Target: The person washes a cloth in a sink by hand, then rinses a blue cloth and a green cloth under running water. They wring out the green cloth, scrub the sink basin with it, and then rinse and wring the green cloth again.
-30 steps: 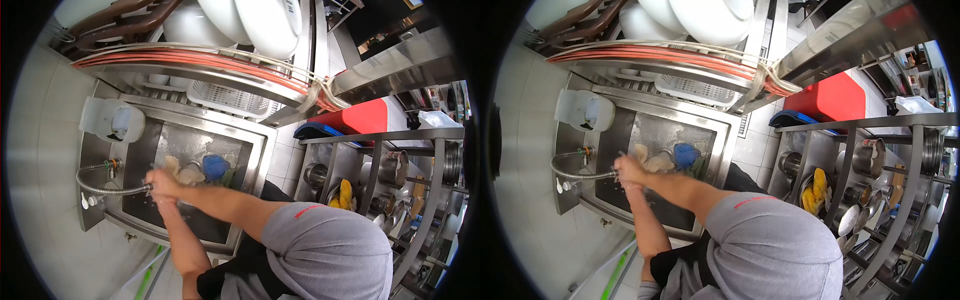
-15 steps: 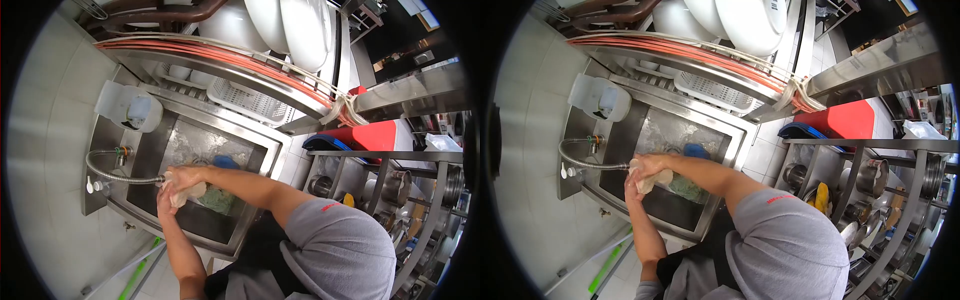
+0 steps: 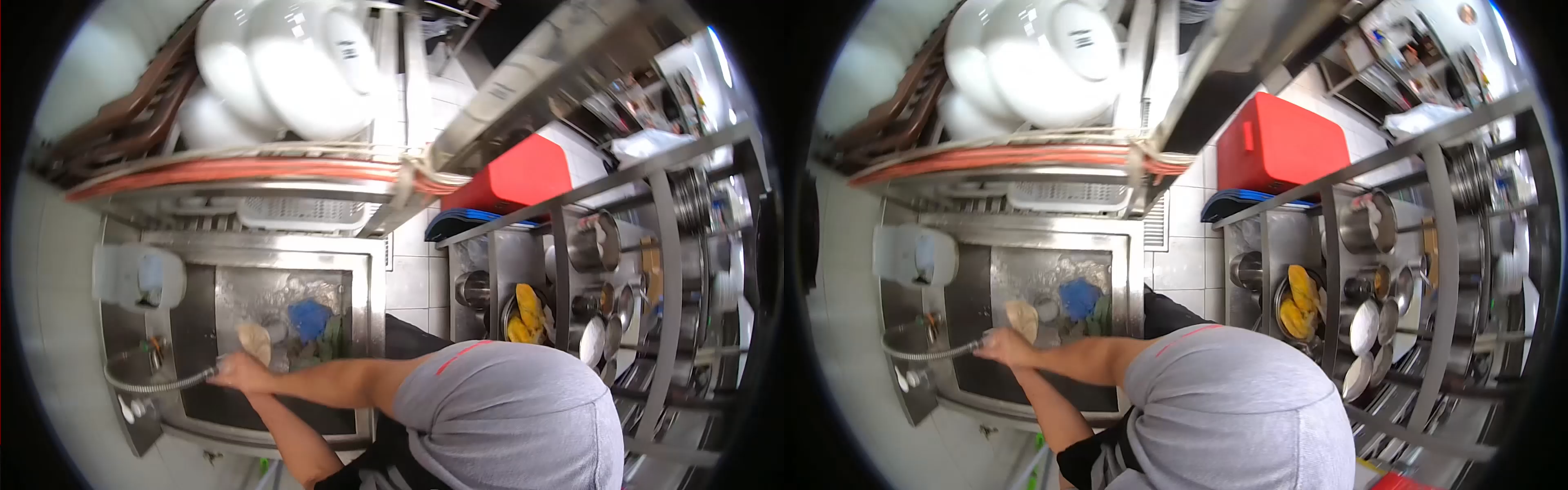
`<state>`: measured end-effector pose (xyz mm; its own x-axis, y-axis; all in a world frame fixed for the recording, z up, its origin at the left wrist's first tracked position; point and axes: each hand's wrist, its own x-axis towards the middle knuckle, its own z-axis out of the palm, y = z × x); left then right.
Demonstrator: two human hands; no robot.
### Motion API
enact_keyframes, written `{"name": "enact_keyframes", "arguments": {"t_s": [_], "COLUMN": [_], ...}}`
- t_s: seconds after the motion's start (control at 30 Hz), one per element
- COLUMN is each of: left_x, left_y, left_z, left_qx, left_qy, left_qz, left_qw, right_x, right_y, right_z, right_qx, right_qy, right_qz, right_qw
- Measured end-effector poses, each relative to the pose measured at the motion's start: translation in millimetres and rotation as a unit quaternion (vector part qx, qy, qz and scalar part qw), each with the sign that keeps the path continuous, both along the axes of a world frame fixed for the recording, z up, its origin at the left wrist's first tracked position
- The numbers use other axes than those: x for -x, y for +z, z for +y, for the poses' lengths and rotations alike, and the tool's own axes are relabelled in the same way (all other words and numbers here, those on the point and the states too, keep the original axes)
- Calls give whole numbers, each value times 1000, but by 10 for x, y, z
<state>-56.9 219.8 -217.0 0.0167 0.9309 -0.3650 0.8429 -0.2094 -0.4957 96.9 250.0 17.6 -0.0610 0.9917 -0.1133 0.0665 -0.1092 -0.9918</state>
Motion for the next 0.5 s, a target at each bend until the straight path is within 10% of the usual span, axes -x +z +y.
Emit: {"name": "enact_keyframes", "arguments": {"t_s": [0.03,0.07,0.17,0.3,0.37,0.5], "left_x": [80,91,-508,-900,-726,-732], "left_y": [-53,17,1393,2214,2299,2331], "left_z": [-4,26,35,217,153,200], "left_qx": [-21,-44,-5,44,18,23], "left_qy": [-192,-344,-524,-543,-389,-366], "left_qz": [344,637,852,828,776,724], "left_qw": [919,688,4,-130,-495,-585], "right_x": [3,29,-92,-517,-775,-987], "right_y": [81,52,12,-275,-424,-131], "right_z": [-34,-12,179,398,509,417], "right_qx": [23,13,52,56,142,64], "right_qy": [-1,-1,3,27,19,112], "right_qz": [-58,-70,-126,-214,-256,106], "right_qw": [998,997,991,975,956,986]}}
